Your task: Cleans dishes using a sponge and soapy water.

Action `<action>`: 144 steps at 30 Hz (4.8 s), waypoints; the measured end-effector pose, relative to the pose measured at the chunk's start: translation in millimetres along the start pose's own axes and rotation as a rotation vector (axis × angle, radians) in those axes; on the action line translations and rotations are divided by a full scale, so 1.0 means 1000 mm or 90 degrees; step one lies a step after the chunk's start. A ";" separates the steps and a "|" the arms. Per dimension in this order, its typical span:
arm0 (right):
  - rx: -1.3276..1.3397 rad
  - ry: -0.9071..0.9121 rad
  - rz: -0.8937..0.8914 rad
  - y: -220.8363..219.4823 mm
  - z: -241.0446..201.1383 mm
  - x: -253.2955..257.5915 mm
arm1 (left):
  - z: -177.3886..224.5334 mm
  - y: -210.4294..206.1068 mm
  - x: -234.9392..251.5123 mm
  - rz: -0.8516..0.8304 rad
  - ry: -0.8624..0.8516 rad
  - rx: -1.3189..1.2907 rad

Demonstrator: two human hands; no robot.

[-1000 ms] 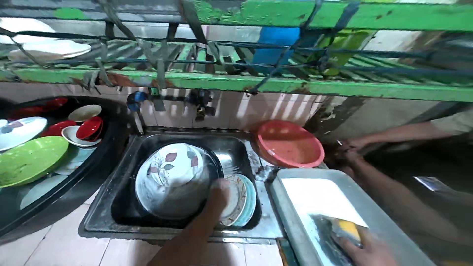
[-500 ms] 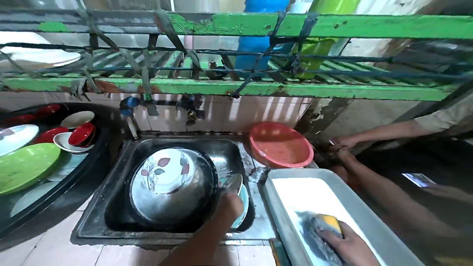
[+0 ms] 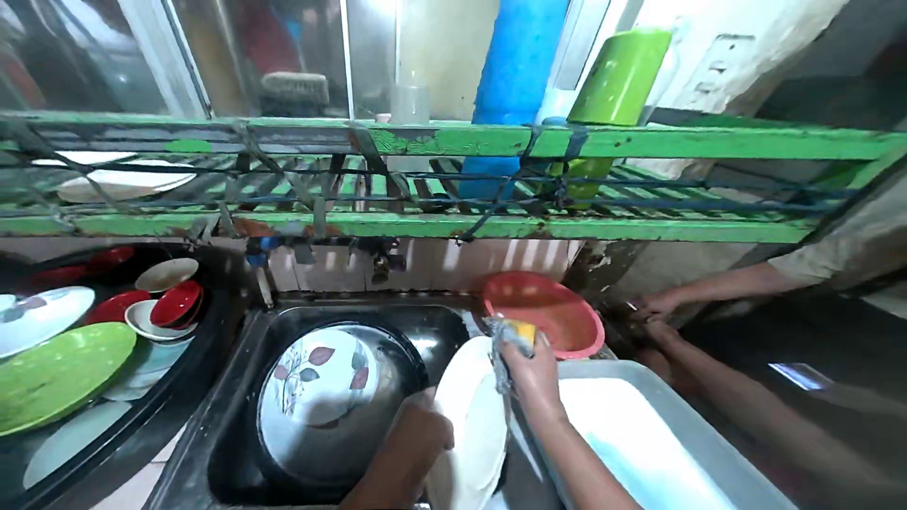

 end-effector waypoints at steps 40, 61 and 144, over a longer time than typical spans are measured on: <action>0.042 0.093 0.006 -0.053 -0.031 -0.030 | -0.007 0.052 0.000 0.048 -0.140 -0.102; 0.012 -0.141 -0.253 -0.051 0.025 -0.013 | -0.025 0.081 0.004 0.058 -0.141 -0.428; -0.164 0.102 -0.493 -0.131 -0.006 -0.100 | -0.066 0.115 0.038 0.300 -0.168 -0.347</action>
Point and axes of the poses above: each hand's wrist, its own x-axis towards the middle knuckle, its own y-axis out of the back of the hand, z = x × y, the point moved 8 cm from there along x, towards the middle knuckle, and after that the axes turned 8 degrees about -z, right-handed, at the moved point
